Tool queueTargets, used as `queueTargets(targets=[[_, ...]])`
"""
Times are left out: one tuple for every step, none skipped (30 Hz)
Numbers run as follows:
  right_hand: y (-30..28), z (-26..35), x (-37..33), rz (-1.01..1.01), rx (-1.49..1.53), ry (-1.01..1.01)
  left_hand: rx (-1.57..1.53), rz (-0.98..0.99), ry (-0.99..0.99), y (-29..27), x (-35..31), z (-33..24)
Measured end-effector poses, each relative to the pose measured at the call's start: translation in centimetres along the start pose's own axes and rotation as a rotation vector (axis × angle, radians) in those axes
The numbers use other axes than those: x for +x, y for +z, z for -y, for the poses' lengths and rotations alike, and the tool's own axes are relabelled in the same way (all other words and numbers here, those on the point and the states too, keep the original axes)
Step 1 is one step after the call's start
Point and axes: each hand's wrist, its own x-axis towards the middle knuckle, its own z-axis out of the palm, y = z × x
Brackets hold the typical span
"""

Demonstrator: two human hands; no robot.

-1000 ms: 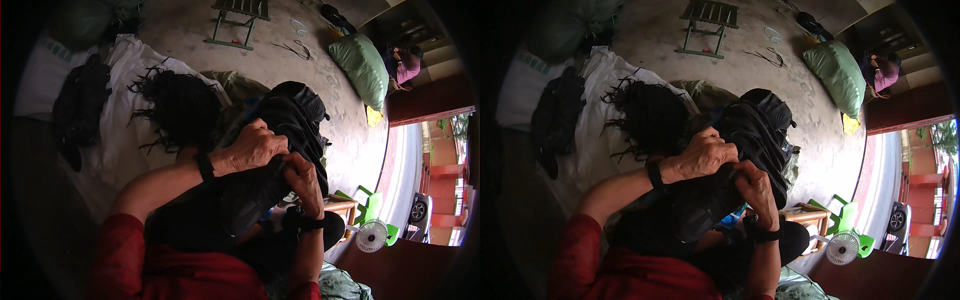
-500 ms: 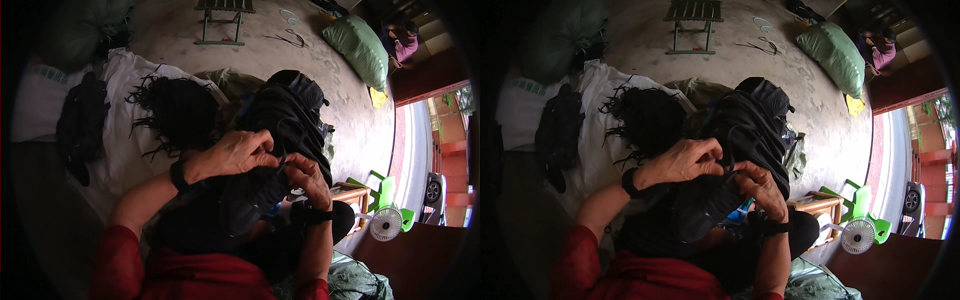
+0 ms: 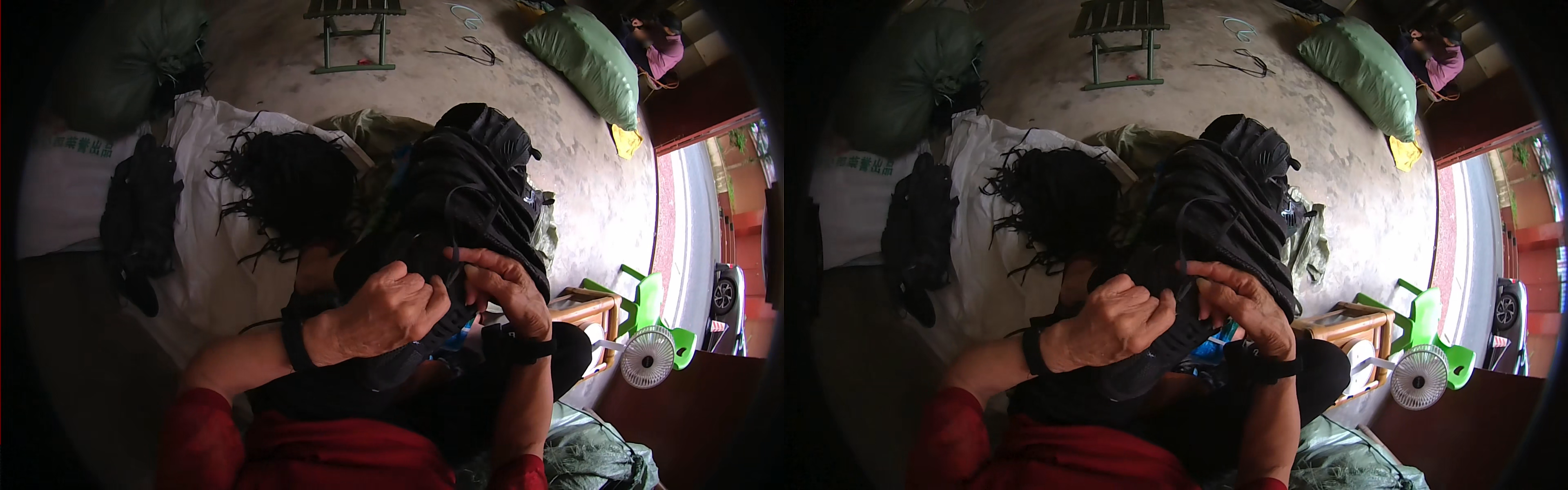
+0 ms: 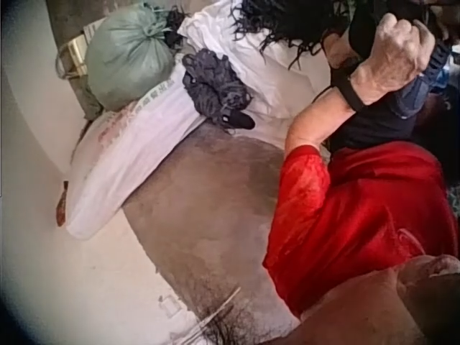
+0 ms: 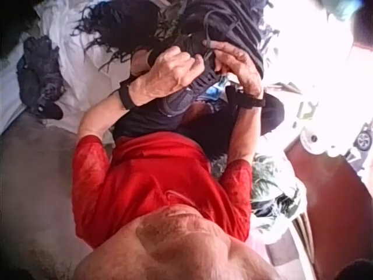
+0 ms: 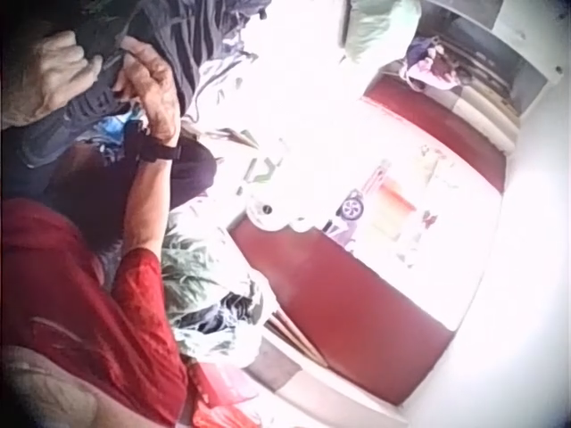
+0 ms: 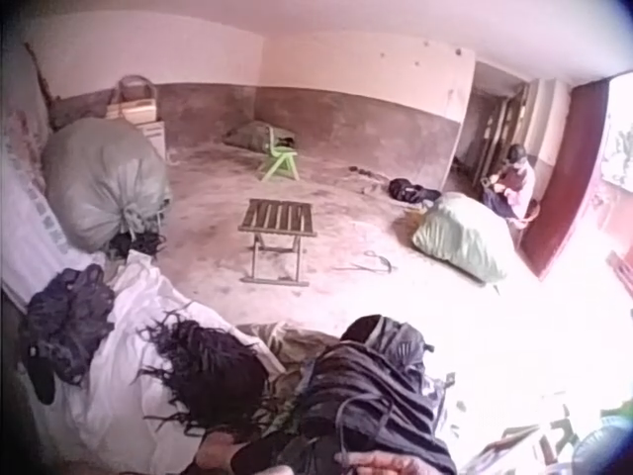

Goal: Manually lace and assemble components of a black sneaker.

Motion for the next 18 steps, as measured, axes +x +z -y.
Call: queueTargets(targets=[[-0.1,-0.2,0.1,-0.002,0.002,-0.001,0.0,-0.014,0.017,0.2,0.1,0.1],[-0.2,-0.5,0.3,-0.009,0.024,-0.046,-0.001,-0.013,0.019,0.2,0.3,-0.1],[-0.2,-0.7,0.4,-0.016,0.047,-0.091,0.031,0.005,0.02,0.1,0.4,-0.3],[-0.2,-0.8,0.5,-0.018,0.049,-0.091,0.063,0.023,0.021,0.0,0.5,-0.6],[-0.1,-0.8,0.6,-0.052,0.003,-0.068,0.072,0.031,0.024,0.0,0.6,-0.8],[-0.1,-0.7,0.8,-0.082,-0.045,-0.046,0.073,0.031,0.024,0.0,0.7,-0.8],[0.2,-0.3,0.7,-0.079,-0.035,-0.067,0.095,0.036,0.024,0.0,0.8,-0.9],[0.4,-0.1,0.9,-0.078,-0.036,-0.069,0.116,0.041,0.023,0.0,0.8,-0.9],[0.5,0.0,1.0,-0.095,-0.066,-0.066,0.118,0.04,0.023,0.1,0.7,-0.7],[0.7,0.1,1.1,-0.112,-0.095,-0.063,0.021,0.026,-0.013,0.2,0.7,-0.5],[0.9,0.1,1.3,-0.11,-0.094,-0.064,-0.075,0.012,-0.048,0.3,0.7,-0.1],[1.3,0.2,1.5,-0.171,-0.133,-0.068,-0.074,0.012,-0.047,0.5,0.7,0.3],[1.7,0.2,1.7,-0.231,-0.171,-0.071,-0.213,-0.039,-0.131,0.8,0.7,0.7],[1.9,0.2,1.9,-0.291,-0.208,-0.074,-0.353,-0.089,-0.215,1.0,0.8,1.2],[2.2,0.4,1.7,-0.305,-0.235,-0.096,-0.471,-0.077,-0.335,0.9,1.2,1.6],[2.0,0.5,1.4,-0.311,-0.234,-0.097,-0.63,-0.13,-0.484,1.1,1.3,1.8],[1.7,0.6,1.1,-0.278,-0.172,-0.073,-0.868,0.011,-0.663,1.1,1.4,2.7],[1.4,0.7,0.9,-0.238,-0.107,-0.053,-1.095,0.163,-0.844,1.1,1.2,3.7]])
